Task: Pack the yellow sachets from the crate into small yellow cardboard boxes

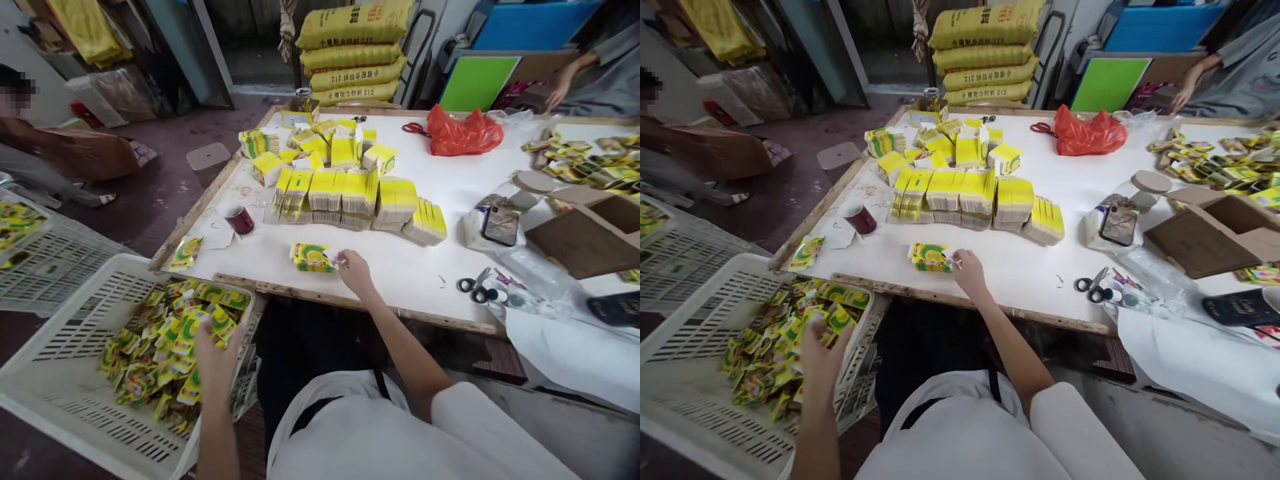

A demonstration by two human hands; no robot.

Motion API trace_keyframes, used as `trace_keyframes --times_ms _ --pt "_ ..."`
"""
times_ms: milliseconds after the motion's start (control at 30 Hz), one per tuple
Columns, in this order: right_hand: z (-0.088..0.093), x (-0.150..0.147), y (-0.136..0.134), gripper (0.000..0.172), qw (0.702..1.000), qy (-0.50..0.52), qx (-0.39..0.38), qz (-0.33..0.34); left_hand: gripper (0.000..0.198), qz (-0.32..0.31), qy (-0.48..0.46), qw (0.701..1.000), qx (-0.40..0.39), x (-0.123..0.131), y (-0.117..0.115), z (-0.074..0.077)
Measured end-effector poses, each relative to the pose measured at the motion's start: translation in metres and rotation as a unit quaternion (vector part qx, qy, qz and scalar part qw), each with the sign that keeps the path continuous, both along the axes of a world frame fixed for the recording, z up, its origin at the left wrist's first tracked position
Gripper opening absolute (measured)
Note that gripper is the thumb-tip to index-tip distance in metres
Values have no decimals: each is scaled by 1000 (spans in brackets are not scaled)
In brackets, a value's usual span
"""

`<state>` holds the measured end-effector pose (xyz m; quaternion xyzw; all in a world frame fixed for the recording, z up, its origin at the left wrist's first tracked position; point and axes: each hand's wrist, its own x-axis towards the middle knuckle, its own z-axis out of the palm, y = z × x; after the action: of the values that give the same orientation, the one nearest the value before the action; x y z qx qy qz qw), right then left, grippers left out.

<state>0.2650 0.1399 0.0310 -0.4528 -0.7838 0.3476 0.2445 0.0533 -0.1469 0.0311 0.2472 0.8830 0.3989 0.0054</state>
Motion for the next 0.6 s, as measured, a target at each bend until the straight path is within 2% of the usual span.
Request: trace_keyframes --times_ms 67,167,267,333,433,533,600 --pt "0 -24 7 16 999 -38 9 -8 69 -87 -84 991 51 26 30 -5" --pt "-4 -45 8 16 996 -86 7 -11 53 -195 -112 971 81 59 66 -2" --pt "-8 -49 4 18 995 -104 6 -9 45 -247 -131 955 97 74 82 1" --pt "-7 -48 1 21 995 -98 6 -5 46 -250 -189 942 121 76 86 -4" --pt "2 -43 -8 19 997 -71 2 4 53 -223 -308 903 198 75 90 -19" --pt "13 -35 -28 22 999 -29 -6 21 60 -159 -379 846 340 73 100 -30" --pt "19 -29 -49 26 994 40 -49 87 61 -132 -405 800 423 74 108 -26"
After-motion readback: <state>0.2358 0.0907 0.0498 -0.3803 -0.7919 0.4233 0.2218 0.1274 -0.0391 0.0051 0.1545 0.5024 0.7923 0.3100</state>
